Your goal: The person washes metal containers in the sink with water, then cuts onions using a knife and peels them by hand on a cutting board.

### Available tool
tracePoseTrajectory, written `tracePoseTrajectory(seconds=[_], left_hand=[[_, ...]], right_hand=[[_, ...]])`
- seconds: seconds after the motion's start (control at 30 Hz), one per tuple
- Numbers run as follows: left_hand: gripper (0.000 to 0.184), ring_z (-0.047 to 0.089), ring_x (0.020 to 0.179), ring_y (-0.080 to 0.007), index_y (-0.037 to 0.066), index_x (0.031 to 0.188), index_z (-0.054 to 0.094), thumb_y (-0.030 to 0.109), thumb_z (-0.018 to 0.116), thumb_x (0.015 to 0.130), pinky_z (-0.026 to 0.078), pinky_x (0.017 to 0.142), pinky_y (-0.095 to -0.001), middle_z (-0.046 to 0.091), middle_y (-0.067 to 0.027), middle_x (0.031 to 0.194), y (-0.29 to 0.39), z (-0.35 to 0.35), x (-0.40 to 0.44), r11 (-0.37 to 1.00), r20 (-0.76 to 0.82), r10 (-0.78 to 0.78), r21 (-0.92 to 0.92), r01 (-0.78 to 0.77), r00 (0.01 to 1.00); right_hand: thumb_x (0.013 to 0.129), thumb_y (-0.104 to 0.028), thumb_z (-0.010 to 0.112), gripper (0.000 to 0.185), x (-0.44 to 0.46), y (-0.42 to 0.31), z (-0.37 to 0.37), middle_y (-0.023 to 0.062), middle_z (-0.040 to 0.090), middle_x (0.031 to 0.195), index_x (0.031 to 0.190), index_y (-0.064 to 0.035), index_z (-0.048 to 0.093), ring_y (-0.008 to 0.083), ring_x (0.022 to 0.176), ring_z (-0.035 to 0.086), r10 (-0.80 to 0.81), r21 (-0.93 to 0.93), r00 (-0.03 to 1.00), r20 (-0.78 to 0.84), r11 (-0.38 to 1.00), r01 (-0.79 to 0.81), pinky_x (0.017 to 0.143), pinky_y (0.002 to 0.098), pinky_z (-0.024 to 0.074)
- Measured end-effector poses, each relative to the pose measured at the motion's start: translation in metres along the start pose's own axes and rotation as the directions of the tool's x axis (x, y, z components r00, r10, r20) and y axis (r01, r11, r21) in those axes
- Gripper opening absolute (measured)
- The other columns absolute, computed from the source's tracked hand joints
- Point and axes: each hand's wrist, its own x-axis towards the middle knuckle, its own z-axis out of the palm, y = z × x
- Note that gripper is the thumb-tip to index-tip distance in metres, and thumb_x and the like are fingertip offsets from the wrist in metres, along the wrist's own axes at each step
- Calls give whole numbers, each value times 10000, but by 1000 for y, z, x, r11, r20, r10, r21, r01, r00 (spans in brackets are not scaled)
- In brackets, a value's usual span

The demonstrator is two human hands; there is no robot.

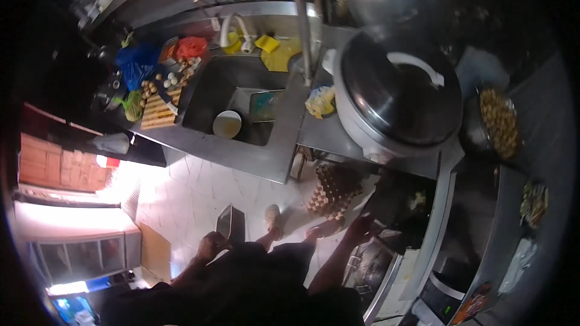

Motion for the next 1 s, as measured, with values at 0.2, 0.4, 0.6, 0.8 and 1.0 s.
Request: tracePoseTrajectory(seconds=[0.2,0.4,0.6,0.8,1.0], left_hand=[[277,688,846,-327,54,811,698,290,837,763,522,731,-442,710,-120,847,-86,-67,-14,992,-30,-117,-58,115,993],[286,681,778,-368,-5,824,681,220,833,732,498,685,-447,678,-182,825,-151,-102,-48,957,-208,-285,-10,289,936],[295,664,768,-362,-10,795,698,203,868,680,496,714,-444,666,-165,820,-166,-117,-52,892,-385,-451,-217,396,805],[274,668,820,-372,17,788,693,215,863,703,514,749,-449,691,-152,861,-133,-123,-9,871,-477,-492,-264,415,729],[243,667,875,-336,79,737,743,303,833,705,531,715,-460,705,-88,839,-82,-157,28,856,-493,-480,-80,511,725]], right_hand=[[972,-193,670,298,-160,97,30,76,677,1261,1229,-43,675,182,1130,641,426,-899,845,325,417,135,927,363,529],[663,-17,811,248,-289,289,208,95,651,891,899,-66,753,276,875,655,912,-175,189,364,-133,976,805,382,539],[738,2,711,136,-322,406,193,56,637,910,852,-65,741,255,933,627,980,75,-79,182,66,995,782,384,522],[810,-23,684,147,-304,503,125,74,646,952,937,-69,743,288,979,616,985,-38,-115,131,121,992,876,410,516],[826,51,672,152,-286,644,87,139,611,993,970,1,681,348,993,606,948,-182,-252,193,287,940,844,436,497]])
